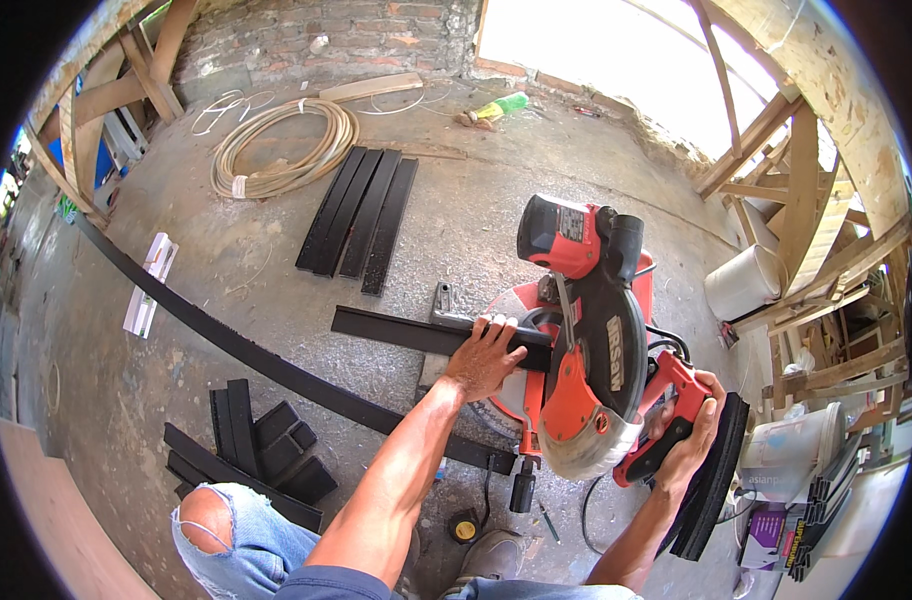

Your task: The person measures a black wooden board with a tape measure and cuts it using a miter saw.

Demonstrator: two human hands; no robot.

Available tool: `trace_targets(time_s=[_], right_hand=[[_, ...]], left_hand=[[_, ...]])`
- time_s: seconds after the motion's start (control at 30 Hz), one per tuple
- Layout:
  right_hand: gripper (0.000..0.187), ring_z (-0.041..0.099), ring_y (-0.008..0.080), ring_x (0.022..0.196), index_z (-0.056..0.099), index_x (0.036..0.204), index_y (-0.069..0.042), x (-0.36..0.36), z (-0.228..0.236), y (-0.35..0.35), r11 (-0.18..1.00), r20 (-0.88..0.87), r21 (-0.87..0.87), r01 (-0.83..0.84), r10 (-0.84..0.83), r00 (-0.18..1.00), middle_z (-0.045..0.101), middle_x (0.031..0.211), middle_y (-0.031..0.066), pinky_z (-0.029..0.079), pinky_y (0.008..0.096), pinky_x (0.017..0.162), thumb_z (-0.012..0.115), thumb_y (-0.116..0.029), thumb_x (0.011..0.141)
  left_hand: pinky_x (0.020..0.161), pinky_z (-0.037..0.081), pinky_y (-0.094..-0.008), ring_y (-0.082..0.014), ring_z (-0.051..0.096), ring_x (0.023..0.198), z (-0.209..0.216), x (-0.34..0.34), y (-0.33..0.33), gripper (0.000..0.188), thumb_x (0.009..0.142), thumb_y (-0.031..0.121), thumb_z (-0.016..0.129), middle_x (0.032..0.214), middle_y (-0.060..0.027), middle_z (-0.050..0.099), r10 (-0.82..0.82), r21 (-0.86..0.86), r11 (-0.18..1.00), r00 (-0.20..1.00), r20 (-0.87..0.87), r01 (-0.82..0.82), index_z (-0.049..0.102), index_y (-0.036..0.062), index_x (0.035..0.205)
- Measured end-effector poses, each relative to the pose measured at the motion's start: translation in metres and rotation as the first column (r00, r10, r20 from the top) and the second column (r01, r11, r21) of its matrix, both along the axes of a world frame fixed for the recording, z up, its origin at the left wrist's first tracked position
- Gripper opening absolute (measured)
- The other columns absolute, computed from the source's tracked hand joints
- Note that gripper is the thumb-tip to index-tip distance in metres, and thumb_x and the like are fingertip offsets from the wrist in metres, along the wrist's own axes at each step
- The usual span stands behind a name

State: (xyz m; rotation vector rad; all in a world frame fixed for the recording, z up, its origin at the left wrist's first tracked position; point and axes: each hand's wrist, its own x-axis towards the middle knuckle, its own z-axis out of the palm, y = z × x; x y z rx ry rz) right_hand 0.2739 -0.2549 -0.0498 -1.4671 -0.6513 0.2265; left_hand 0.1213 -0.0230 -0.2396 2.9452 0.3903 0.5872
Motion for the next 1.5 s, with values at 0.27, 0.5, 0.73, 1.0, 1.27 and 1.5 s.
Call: trace_targets(time_s=[0.27, 0.5, 0.73, 1.0, 1.27, 1.5], right_hand=[[0.054, 0.048, 0.0106, 0.052, 0.047, 0.134, -0.008, -0.005, -0.033, -0.018, 0.999, 0.043, 0.041, -0.019, 0.017, 0.999, 0.052, 0.07, 0.0042, 0.04, 0.0252, 0.047, 0.042, -0.054, 0.107], [0.053, 0.047, 0.0106, 0.051, 0.049, 0.134, -0.009, -0.005, -0.03, -0.017, 0.999, 0.013, 0.037, -0.001, 0.0, 1.0, 0.053, 0.07, 0.0042, 0.04, 0.0249, 0.047, 0.041, -0.054, 0.107], [0.051, 0.049, 0.0086, 0.05, 0.056, 0.129, -0.008, 0.008, 0.035, 0.018, 0.996, -0.056, -0.085, 0.039, -0.044, 0.997, 0.054, 0.067, 0.0016, 0.041, 0.0237, 0.046, 0.043, -0.052, 0.108], [0.046, 0.048, 0.007, 0.05, 0.057, 0.127, -0.008, 0.016, 0.046, 0.025, 0.995, -0.051, -0.096, 0.012, -0.017, 0.999, 0.053, 0.066, 0.0008, 0.04, 0.0234, 0.046, 0.041, -0.048, 0.11], [0.05, 0.047, 0.0069, 0.05, 0.055, 0.128, -0.008, 0.01, 0.036, 0.02, 0.996, -0.019, -0.083, 0.021, -0.022, 1.0, 0.052, 0.066, 0.0006, 0.039, 0.0232, 0.045, 0.041, -0.051, 0.109], [0.05, 0.049, 0.0084, 0.05, 0.054, 0.129, -0.008, -0.002, 0.005, 0.003, 0.999, -0.019, -0.016, 0.049, -0.049, 0.999, 0.053, 0.066, 0.0016, 0.04, 0.0233, 0.045, 0.04, -0.052, 0.108]], left_hand=[[0.111, 0.026, -0.0536, -0.0349, 0.041, 0.132, 0.003, 0.001, -0.001, 0.038, 0.086, 0.035, 0.073, 0.137, -0.0196, 0.049, 0.005, -0.013, 1.0, 1.0, -0.001, -0.005, 0.068, 0.0154, 0.119], [0.11, 0.027, -0.0536, -0.0346, 0.042, 0.13, 0.003, 0.001, 0.0, 0.037, 0.087, 0.036, 0.072, 0.135, -0.0192, 0.05, -0.009, -0.029, 1.0, 1.0, 0.019, 0.009, 0.068, 0.0156, 0.117], [0.11, 0.027, -0.0533, -0.0344, 0.042, 0.13, 0.001, -0.001, 0.001, 0.037, 0.088, 0.036, 0.072, 0.135, -0.0189, 0.05, -0.001, 0.019, 1.0, 1.0, -0.013, 0.001, 0.068, 0.0158, 0.118], [0.11, 0.026, -0.0531, -0.0345, 0.041, 0.131, 0.002, 0.0, -0.002, 0.04, 0.087, 0.04, 0.073, 0.136, -0.0187, 0.048, 0.019, 0.039, 0.999, 0.999, -0.031, -0.018, 0.067, 0.0164, 0.119], [0.109, 0.027, -0.0536, -0.0352, 0.041, 0.131, 0.001, 0.0, -0.001, 0.039, 0.088, 0.041, 0.072, 0.136, -0.0194, 0.048, 0.016, 0.059, 0.998, 1.0, -0.007, -0.016, 0.068, 0.0163, 0.118], [0.109, 0.027, -0.0538, -0.0357, 0.041, 0.13, 0.001, 0.0, -0.001, 0.036, 0.089, 0.038, 0.071, 0.136, -0.0202, 0.048, 0.012, 0.029, 1.0, 1.0, -0.016, -0.011, 0.069, 0.017, 0.117]])
